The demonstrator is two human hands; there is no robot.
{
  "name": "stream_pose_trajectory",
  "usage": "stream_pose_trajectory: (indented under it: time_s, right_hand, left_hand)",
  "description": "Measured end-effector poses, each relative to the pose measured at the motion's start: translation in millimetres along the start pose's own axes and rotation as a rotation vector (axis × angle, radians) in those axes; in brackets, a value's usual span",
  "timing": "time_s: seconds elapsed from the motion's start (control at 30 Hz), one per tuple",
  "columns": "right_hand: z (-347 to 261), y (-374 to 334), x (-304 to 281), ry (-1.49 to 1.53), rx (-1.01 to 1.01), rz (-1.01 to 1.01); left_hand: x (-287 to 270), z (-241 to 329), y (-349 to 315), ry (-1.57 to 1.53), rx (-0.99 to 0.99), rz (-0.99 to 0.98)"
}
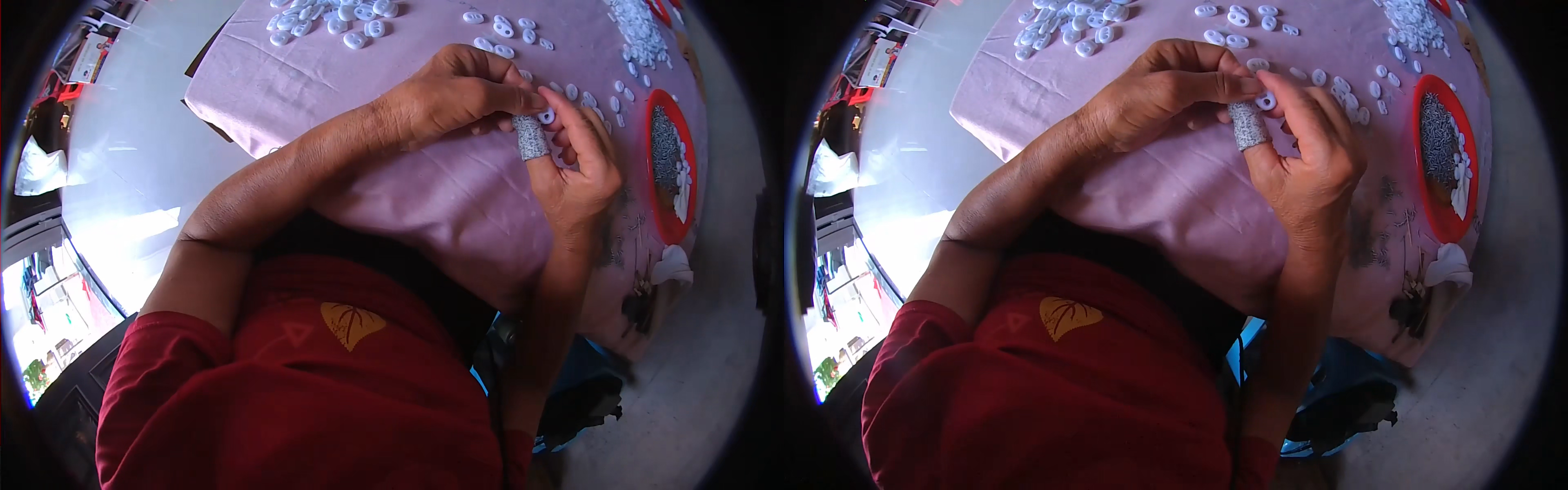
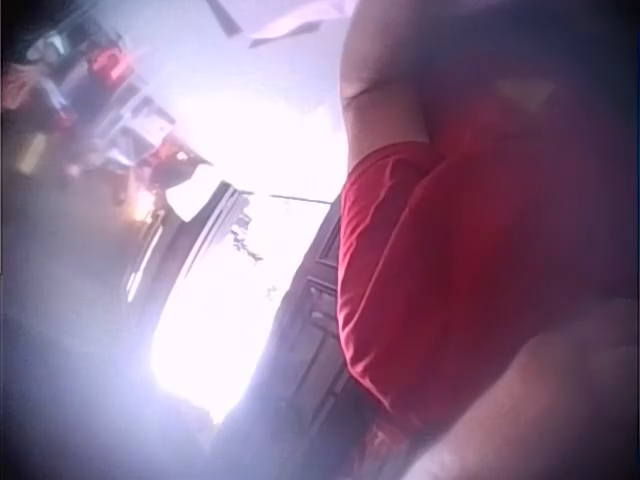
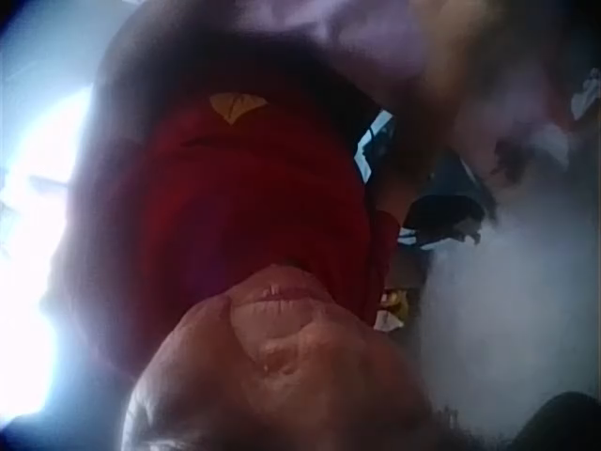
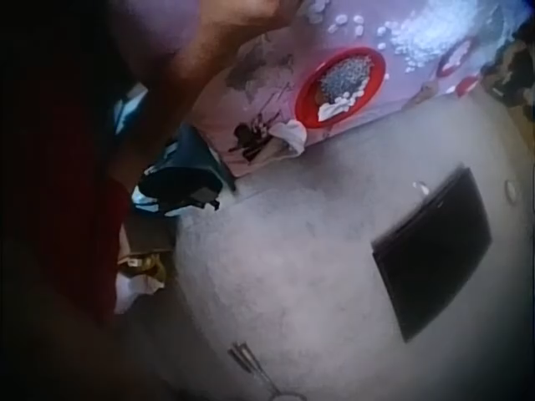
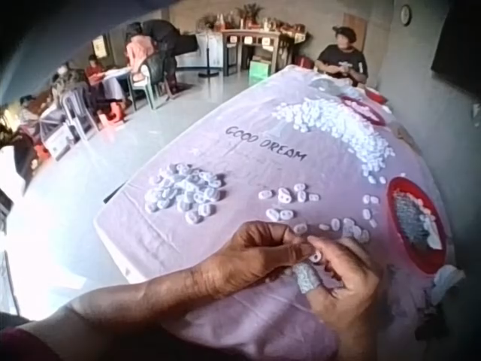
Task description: The person assembles curtain gliders by hand, inserting small metal pins into plastic pieces and sorting them on the table.
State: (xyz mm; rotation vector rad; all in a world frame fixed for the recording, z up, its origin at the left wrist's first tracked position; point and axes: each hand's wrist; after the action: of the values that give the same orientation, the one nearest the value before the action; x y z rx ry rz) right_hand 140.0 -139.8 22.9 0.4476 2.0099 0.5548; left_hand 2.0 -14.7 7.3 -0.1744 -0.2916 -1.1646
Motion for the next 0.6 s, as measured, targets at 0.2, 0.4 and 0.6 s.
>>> stream_pose_trajectory:
  time_s: [0.2, 0.4, 0.6]
  right_hand:
    - [-5.2, 3.8, -2.8, -0.018, -0.014, -0.038]
    - [3.8, 2.0, 0.1, -0.109, -0.036, -0.063]
    - [5.1, 3.2, 2.3, -0.227, -0.111, -0.046]
  left_hand:
    - [-3.6, 3.4, -0.8, 0.12, -0.075, -0.063]
    - [0.5, -0.9, -0.5, 0.057, 0.0, 0.019]
    - [3.6, -1.0, -1.2, 0.055, -0.007, 0.068]
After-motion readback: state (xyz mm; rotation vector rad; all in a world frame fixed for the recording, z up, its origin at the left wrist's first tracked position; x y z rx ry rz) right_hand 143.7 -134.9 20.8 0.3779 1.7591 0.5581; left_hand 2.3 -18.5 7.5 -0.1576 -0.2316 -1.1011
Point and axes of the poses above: each hand's wrist, its own y-axis towards the middle knuckle, its own x-axis out of the palm, z = x × y, and after that the axes turned 7 degrees about -z, right-handed
